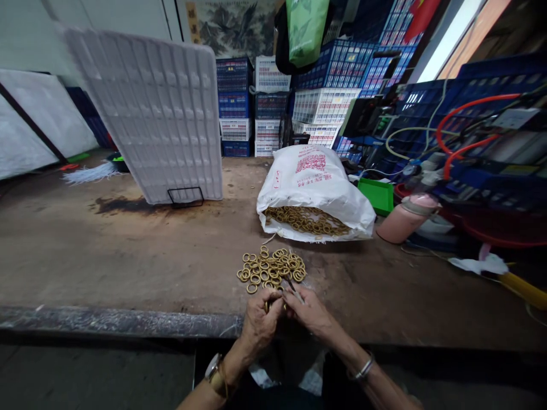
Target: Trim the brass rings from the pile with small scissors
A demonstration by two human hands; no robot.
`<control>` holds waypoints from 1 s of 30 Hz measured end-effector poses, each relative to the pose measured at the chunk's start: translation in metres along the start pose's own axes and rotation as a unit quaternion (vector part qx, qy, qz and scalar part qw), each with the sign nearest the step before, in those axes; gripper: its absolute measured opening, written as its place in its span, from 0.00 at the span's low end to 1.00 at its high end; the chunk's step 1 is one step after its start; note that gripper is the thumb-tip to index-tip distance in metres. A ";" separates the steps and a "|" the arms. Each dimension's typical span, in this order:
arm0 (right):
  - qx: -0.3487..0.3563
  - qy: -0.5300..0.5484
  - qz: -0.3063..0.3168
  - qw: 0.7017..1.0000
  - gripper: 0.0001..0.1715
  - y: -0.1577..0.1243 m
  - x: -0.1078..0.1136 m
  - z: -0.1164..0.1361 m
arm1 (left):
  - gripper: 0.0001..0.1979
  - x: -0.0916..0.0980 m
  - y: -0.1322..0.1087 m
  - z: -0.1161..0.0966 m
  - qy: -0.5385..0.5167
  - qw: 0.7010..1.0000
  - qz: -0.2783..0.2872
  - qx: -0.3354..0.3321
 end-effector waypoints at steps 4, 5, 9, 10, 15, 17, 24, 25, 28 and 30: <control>0.025 -0.014 -0.017 0.999 0.17 0.003 -0.001 0.003 | 0.09 -0.002 -0.003 0.012 -0.033 0.996 0.014 0.083; 0.024 -0.014 -0.019 0.999 0.16 0.003 -0.001 0.003 | 0.09 -0.003 -0.005 0.018 -0.046 0.991 0.027 0.124; 0.016 0.001 -0.008 1.000 0.16 0.001 -0.005 0.005 | 0.12 -0.008 -0.012 0.032 -0.119 0.962 0.074 0.237; 0.013 0.010 -0.002 1.000 0.16 0.001 -0.006 0.006 | 0.12 -0.008 -0.013 0.032 -0.140 0.957 0.078 0.242; -0.019 0.041 0.018 0.999 0.16 0.001 -0.006 0.003 | 0.12 -0.011 -0.014 0.028 -0.190 0.948 0.081 0.241; -0.011 0.000 -0.013 1.000 0.15 0.001 0.001 0.002 | 0.12 -0.011 -0.014 0.026 -0.183 0.950 0.069 0.242; 0.131 -0.242 0.000 0.961 0.08 -0.010 -0.002 0.006 | 0.14 -0.005 -0.013 0.022 -0.137 0.962 0.022 0.237; 0.141 -0.269 0.004 0.953 0.08 -0.012 -0.004 0.006 | 0.14 -0.004 -0.012 0.023 -0.131 0.963 0.018 0.233; 0.147 -0.342 0.002 0.928 0.11 -0.012 -0.007 0.004 | 0.15 -0.003 -0.011 0.024 -0.122 0.967 0.015 0.222; 0.148 -0.382 0.000 0.912 0.13 -0.009 -0.005 0.002 | 0.15 -0.002 -0.013 0.023 -0.123 0.967 0.020 0.220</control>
Point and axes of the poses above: each hand's wrist, its own y-axis towards the middle knuckle, its own x-axis out of the back of the hand, z = x × y, the point moved 7 cm from there along y, towards the middle knuckle, and after that the axes turned 9 degrees about -z, right-handed, at the moved point
